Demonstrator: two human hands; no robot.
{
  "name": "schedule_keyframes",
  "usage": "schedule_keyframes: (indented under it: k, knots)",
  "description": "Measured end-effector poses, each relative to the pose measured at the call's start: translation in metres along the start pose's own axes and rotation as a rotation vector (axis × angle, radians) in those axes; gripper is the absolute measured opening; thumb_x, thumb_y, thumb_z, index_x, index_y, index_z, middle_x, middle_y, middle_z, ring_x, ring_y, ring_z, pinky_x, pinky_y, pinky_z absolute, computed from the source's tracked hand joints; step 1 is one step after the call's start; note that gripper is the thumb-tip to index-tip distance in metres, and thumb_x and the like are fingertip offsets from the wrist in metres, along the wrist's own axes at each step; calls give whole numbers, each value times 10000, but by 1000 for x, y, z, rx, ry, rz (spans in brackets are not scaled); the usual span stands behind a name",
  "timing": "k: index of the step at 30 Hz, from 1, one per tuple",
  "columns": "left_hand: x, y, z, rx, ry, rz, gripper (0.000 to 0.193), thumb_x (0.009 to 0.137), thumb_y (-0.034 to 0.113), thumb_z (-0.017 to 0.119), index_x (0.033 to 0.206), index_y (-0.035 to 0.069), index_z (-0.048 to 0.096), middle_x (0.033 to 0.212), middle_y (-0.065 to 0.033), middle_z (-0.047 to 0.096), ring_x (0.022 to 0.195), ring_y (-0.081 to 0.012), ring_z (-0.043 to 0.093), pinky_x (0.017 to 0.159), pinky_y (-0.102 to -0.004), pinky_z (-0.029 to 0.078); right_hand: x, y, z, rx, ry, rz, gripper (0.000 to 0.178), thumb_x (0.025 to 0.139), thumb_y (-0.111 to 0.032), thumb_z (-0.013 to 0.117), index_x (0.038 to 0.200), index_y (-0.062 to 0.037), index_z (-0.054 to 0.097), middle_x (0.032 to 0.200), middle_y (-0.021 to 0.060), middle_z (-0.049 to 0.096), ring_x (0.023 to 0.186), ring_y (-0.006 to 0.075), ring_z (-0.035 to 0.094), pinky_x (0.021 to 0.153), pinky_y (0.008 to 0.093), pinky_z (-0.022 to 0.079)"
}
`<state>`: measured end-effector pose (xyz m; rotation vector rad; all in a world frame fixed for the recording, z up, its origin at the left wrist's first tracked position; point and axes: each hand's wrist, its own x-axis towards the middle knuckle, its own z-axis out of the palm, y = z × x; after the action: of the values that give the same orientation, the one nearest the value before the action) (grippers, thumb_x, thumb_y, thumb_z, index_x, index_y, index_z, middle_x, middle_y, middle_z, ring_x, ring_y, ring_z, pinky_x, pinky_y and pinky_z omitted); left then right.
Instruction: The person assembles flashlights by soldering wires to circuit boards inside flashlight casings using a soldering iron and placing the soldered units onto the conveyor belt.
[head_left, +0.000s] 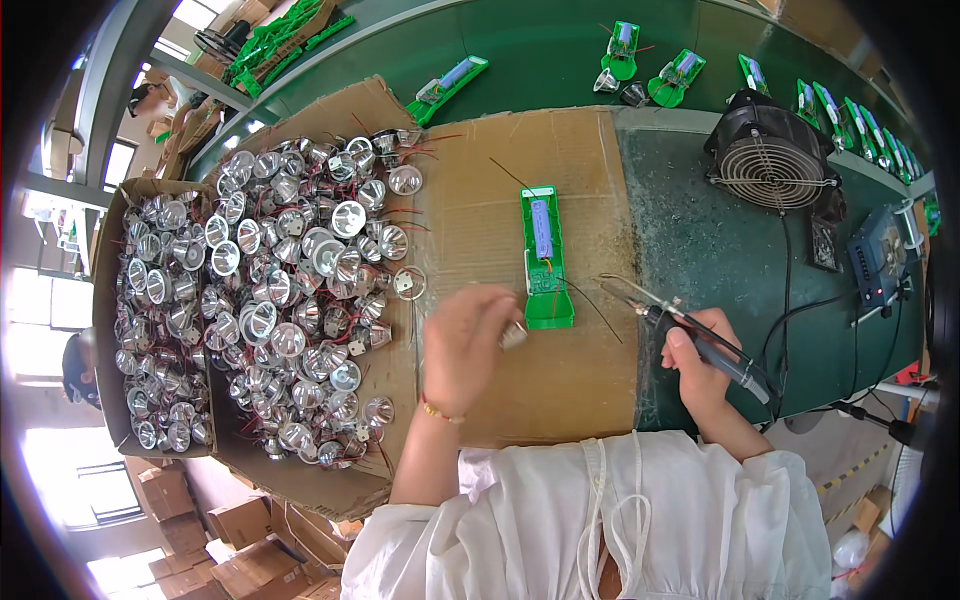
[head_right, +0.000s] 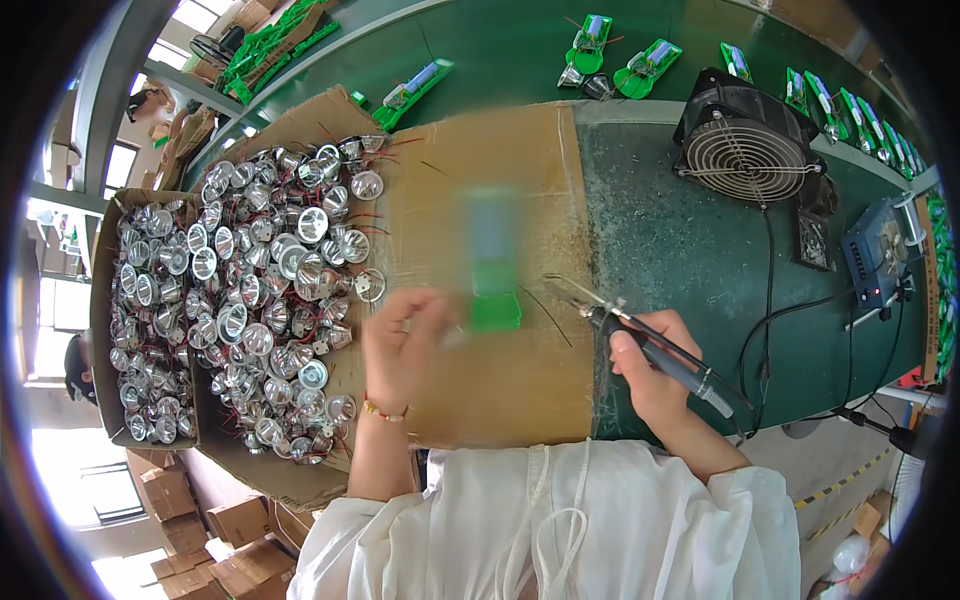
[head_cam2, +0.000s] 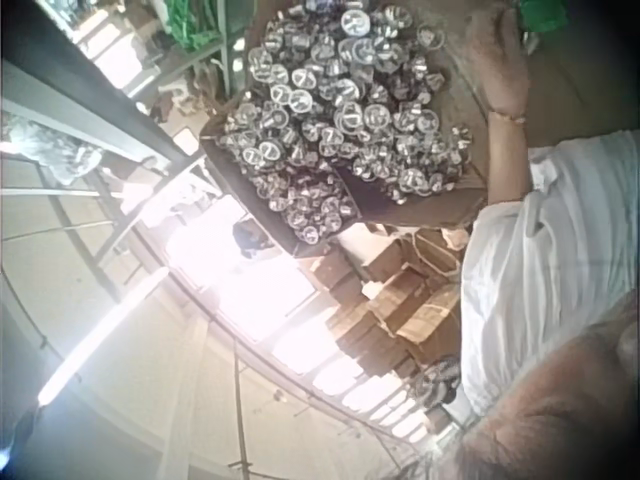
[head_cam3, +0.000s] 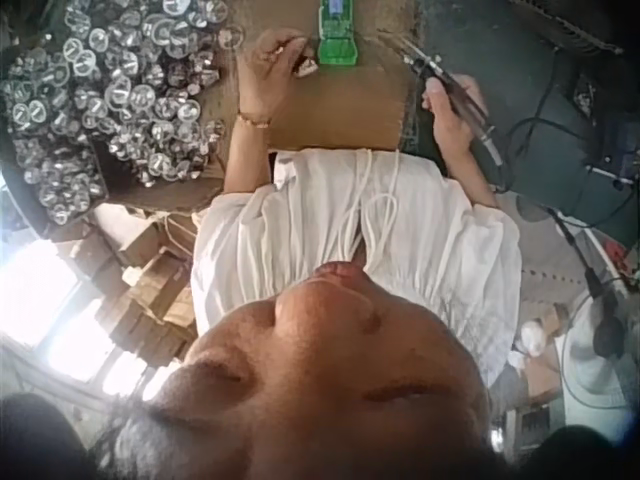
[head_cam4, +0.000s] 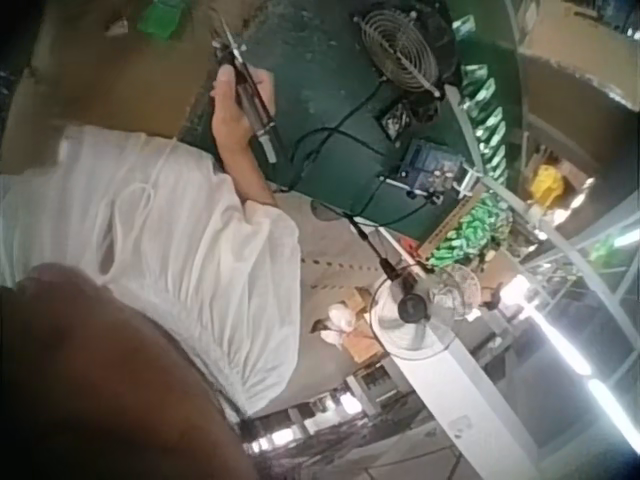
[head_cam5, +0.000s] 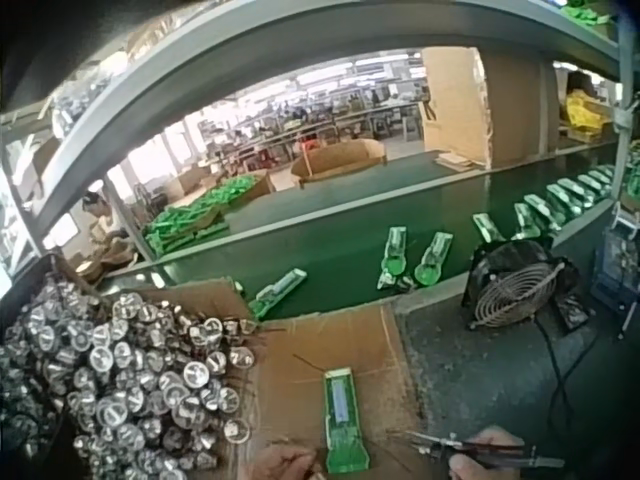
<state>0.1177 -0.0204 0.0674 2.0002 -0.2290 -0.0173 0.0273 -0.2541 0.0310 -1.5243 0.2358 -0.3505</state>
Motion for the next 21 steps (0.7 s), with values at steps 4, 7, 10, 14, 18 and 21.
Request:
schedule_keyframes:
  k: [4, 7, 10, 14, 18, 21]
  knots:
    - [-9, -9, 21, 85, -39, -96, 77, 771, 98, 639, 799, 27, 648, 679, -82, 616, 632, -224, 579, 577, -315, 451, 6, 1, 8, -71, -188, -27, 149, 789, -48, 605, 856, 18, 489, 660, 83, 571, 543, 107, 552, 496, 233, 461]
    - [-5, -15, 27, 351, 60, 144, 80, 751, 120, 660, 735, 43, 646, 684, -73, 587, 645, -243, 550, 578, -333, 436, 10, -2, 17, -50, -251, -34, 154, 781, -40, 609, 857, 21, 490, 676, 90, 585, 547, 105, 557, 500, 235, 465]
    - [-2, -16, 33, 410, 98, 217, 90, 727, 118, 673, 685, 50, 631, 709, -67, 557, 672, -249, 530, 587, -343, 424, 9, 2, 20, -92, -236, -37, 162, 785, -50, 618, 855, 21, 491, 671, 85, 587, 541, 99, 553, 494, 230, 462]
    - [1, -16, 37, 481, 113, 259, 101, 703, 103, 680, 659, 48, 609, 728, -63, 535, 684, -245, 526, 592, -345, 418, 10, 11, 22, -92, -176, -37, 166, 793, -69, 624, 849, 14, 493, 656, 79, 582, 533, 92, 548, 484, 224, 457]
    - [2, -16, 37, 489, 98, 270, 100, 700, 98, 678, 654, 49, 604, 719, -63, 533, 683, -244, 526, 592, -347, 418, 8, 7, 28, -29, -134, 27, 152, 769, -79, 658, 818, 5, 541, 605, 27, 582, 525, 41, 523, 474, 197, 415]
    - [2, -16, 38, 483, 101, 264, 102, 698, 97, 679, 649, 51, 602, 721, -63, 534, 685, -245, 526, 593, -346, 418, 7, 10, 26, -62, -134, 1, 148, 769, -68, 655, 817, 1, 533, 599, 19, 575, 519, 41, 519, 467, 196, 408]
